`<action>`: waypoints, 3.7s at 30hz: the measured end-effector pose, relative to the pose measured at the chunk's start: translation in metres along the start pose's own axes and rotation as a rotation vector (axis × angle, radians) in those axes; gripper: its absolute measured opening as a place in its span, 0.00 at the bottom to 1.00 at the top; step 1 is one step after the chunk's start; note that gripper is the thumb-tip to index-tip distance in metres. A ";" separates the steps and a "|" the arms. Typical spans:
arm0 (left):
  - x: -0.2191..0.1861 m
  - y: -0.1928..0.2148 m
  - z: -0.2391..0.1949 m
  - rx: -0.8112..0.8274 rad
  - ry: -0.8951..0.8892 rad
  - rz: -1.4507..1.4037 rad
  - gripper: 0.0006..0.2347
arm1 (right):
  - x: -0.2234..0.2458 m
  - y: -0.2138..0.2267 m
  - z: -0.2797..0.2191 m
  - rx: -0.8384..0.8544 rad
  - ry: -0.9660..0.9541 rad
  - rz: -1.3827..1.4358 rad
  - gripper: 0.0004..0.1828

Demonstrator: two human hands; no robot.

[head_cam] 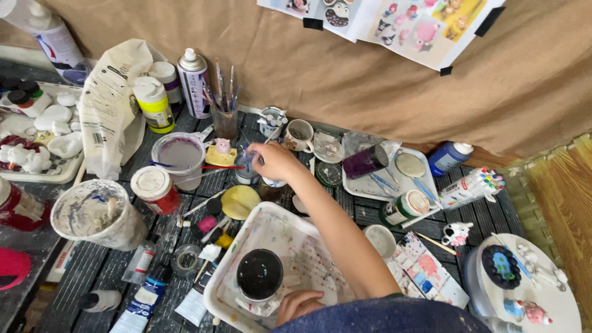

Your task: The person paints small ceramic figurines using fine brushes and various colors. They dip the brush into paint containers, apply paint to the figurines' faces and bodies, and occasionally rotate the figurines to access different sides.

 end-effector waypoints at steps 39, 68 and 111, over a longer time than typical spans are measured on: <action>-0.151 0.090 0.079 0.052 -0.005 0.273 0.31 | 0.034 0.111 -0.491 -0.835 -0.383 0.464 0.06; -0.167 0.055 0.067 0.159 -0.141 0.438 0.29 | -0.008 0.110 -0.524 -0.954 -0.808 -0.300 0.09; -0.171 0.058 0.069 0.160 -0.162 0.440 0.29 | -0.028 0.120 -0.517 -0.995 -0.800 -0.316 0.13</action>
Point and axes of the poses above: each hand's wrist, its own z-axis towards the middle knuckle, its own y-axis out of the back of the hand, x = y × z, the point moved 1 cm from there along z, towards the middle knuckle, and after that the axes turned 14 degrees about z, right-handed, at the moved point
